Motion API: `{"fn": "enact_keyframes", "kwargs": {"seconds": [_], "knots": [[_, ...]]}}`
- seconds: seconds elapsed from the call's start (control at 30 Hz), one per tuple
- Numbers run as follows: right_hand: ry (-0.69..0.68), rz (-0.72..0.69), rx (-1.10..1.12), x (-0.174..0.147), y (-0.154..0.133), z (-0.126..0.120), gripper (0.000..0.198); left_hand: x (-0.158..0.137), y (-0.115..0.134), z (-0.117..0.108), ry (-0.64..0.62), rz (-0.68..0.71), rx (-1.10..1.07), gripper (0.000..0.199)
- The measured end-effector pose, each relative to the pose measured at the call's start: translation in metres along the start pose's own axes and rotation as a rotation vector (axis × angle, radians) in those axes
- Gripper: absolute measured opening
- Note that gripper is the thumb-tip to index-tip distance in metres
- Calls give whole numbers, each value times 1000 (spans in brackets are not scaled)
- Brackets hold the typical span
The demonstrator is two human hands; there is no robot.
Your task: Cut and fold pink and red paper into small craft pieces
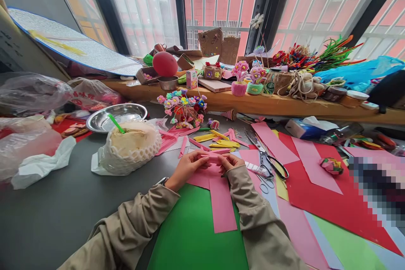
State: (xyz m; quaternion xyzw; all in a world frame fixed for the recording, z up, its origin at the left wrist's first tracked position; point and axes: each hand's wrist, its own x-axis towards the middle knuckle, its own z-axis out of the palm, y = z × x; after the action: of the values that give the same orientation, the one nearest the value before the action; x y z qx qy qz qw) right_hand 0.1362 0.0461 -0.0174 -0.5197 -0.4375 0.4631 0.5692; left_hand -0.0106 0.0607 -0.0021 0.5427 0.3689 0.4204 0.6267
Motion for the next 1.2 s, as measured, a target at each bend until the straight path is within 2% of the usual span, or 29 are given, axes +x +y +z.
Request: {"fn": "enact_keyframes", "kwargs": {"seconds": [0.27, 0.63, 1.03, 1.2], "knots": [[0, -1, -67, -1, -1, -1, 34, -1, 3, 1, 10, -5, 38, 34], [-41, -24, -90, -5, -2, -1, 31, -1, 5, 3, 29, -34, 31, 27], [-19, -6, -140, -4, 0, 1, 33, -1, 2, 2, 82, -2, 70, 22], [-32, -3, -141, -3, 3, -1, 32, 0, 1, 1, 75, 59, 185, 25]]}}
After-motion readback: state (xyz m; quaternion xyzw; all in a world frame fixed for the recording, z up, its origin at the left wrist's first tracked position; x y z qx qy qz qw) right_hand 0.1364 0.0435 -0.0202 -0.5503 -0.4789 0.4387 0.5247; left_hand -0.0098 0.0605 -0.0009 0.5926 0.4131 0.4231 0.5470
